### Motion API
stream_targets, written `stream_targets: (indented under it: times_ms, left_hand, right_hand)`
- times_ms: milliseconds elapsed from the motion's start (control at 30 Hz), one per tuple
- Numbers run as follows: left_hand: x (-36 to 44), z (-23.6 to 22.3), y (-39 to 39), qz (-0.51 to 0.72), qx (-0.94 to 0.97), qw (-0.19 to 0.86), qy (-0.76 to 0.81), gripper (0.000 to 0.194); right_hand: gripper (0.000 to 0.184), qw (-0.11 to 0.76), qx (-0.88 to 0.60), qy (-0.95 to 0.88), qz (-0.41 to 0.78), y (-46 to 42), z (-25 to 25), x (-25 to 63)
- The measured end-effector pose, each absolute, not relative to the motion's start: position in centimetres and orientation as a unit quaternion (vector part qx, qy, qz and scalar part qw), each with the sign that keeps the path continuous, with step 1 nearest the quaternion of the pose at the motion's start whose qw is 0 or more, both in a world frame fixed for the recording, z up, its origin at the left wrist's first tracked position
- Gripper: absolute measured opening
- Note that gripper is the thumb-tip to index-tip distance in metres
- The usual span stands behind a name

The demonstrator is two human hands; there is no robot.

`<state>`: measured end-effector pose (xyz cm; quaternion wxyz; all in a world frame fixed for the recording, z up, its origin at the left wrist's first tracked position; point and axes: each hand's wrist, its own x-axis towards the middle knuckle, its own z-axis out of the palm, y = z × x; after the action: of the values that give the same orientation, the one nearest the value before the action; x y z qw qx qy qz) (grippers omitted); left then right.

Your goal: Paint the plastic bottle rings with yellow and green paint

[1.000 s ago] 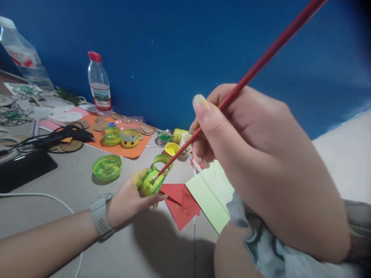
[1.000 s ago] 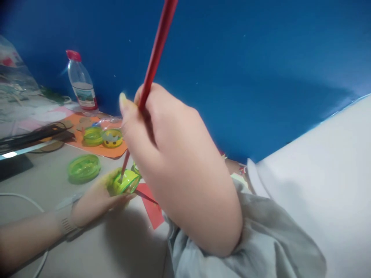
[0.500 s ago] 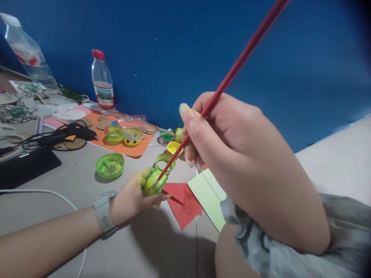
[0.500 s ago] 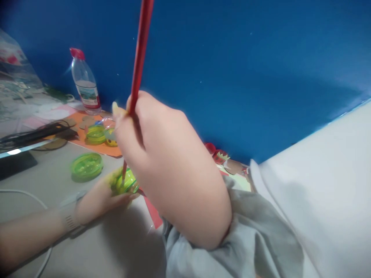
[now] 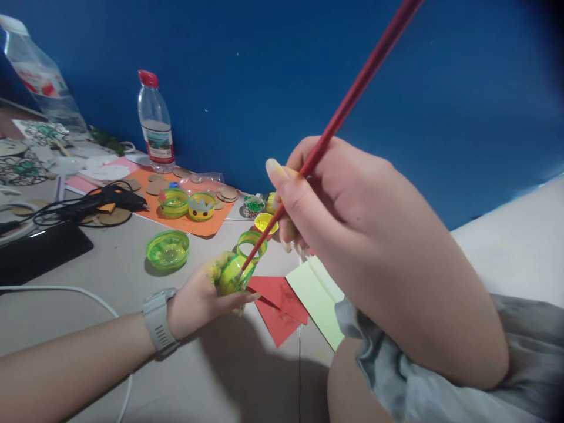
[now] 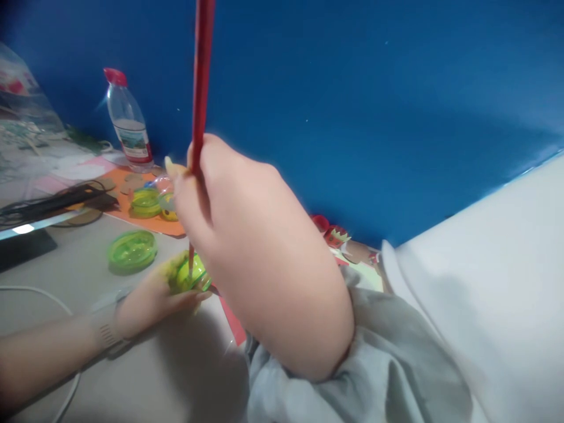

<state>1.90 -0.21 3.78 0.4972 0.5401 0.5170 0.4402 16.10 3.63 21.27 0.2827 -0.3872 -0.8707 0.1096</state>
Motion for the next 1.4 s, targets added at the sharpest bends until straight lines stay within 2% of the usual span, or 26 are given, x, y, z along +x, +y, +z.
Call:
stream_targets:
  times_ms: [533, 700, 1067, 1400]
  left_hand:
    - [1.8, 3.5, -0.4, 0.476, 0.502, 0.551, 0.467, 0.033]
    - [1.6, 3.0, -0.4, 0.494, 0.491, 0.573, 0.432, 0.039]
    - [1.3, 3.0, -0.4, 0.489, 0.532, 0.519, 0.455, 0.032]
    - [1.4, 2.6, -0.7, 0.499, 0.514, 0.545, 0.435, 0.03]
  right_hand:
    - [0.03, 0.295, -0.377, -0.869, 0.127, 3.4, 21.3, 16.0]
    - [0.029, 0.29, -0.373, -0.874, 0.112, 3.8, 21.2, 15.9]
    - [0.027, 0.284, -0.371, -0.878, 0.1, 3.6, 21.3, 16.3]
    - [0.024, 0.293, -0.36, -0.879, 0.109, 3.9, 21.2, 16.3]
